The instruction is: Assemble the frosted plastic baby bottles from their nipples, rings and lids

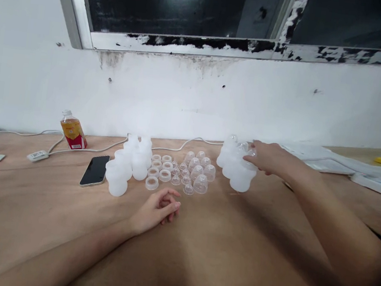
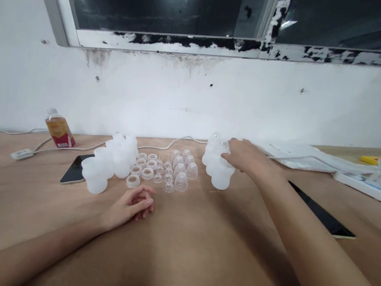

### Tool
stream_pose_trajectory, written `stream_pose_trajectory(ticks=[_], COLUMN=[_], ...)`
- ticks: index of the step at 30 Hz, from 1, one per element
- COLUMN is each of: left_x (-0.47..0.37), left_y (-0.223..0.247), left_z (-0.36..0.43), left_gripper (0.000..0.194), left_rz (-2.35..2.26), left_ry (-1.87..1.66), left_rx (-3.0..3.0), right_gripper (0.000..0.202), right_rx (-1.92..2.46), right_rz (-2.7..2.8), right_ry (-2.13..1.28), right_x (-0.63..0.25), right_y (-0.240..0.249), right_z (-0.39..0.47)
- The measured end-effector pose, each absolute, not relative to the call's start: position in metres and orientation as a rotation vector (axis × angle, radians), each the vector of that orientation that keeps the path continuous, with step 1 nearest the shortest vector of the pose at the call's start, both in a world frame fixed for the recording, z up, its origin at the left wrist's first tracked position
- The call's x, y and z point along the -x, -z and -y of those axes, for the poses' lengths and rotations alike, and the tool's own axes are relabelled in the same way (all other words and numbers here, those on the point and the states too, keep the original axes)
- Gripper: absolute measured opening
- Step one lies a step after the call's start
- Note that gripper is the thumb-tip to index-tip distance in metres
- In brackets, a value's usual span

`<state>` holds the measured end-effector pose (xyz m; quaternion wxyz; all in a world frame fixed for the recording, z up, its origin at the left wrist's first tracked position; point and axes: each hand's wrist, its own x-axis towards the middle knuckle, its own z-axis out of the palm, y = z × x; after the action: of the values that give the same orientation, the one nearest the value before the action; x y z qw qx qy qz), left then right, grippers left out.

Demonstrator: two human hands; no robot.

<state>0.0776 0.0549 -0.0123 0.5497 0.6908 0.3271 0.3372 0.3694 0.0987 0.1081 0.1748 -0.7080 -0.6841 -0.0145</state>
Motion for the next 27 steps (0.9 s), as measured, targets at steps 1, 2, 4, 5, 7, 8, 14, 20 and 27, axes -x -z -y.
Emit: stream_pose_trajectory(ticks=[1, 2, 4, 5, 7, 8, 14, 20, 27], left_x=[-0.077, -0.076, -0.073, -0.072, -0.068, -0.066, -0.049, -0.044, -0.045], left_y=[0.011, 0.009, 0.003, 0.0, -0.006, -0.007, -0.005, 0.001, 0.003], left_z=[-0.054, -0.052, -0.048, -0.047, -0.045, -0.045, -0.046, -0.043, -0.046], left_gripper=[0.031, 0.03, 0.03, 0.03, 0.035, 0.039, 0.056, 0.058, 0.059], left_rz=[-0.801, -0.838, -0.92, -0.951, -0.966, -0.968, -0.962, -0.887, -0.884], left_ry=[-0.802, -0.804, -0.783, -0.75, -0.649, -0.6, -0.394, -0.341, -0.36], left_rx=[-1.688, -1.777, -2.073, -2.259, -2.597, -2.713, -2.776, -2.698, -2.694], right_gripper=[0.036, 0.043, 0.059, 0.063, 0.061, 0.058, 0.059, 0.052, 0.051], right_rx=[2.106, 2.17, 2.132, 2.029, 1.703, 1.537, 1.183, 1.148, 1.144], right_rz=[1.938, 1.927, 1.905, 1.932, 2.112, 2.24, 2.682, 2.619, 2.652], right_ry=[0.132, 0.241, 0.427, 0.474, 0.41, 0.274, -0.114, -0.16, -0.064], right_x=[-0.365, -0.359, -0.343, -0.334, -0.311, -0.299, -0.242, -0.236, -0.236], right_y=[-0.111, -0.115, -0.123, -0.126, -0.123, -0.116, -0.022, 0.018, 0.012], right_z=[-0.093, -0.087, -0.073, -0.067, -0.055, -0.05, -0.035, -0.031, -0.034])
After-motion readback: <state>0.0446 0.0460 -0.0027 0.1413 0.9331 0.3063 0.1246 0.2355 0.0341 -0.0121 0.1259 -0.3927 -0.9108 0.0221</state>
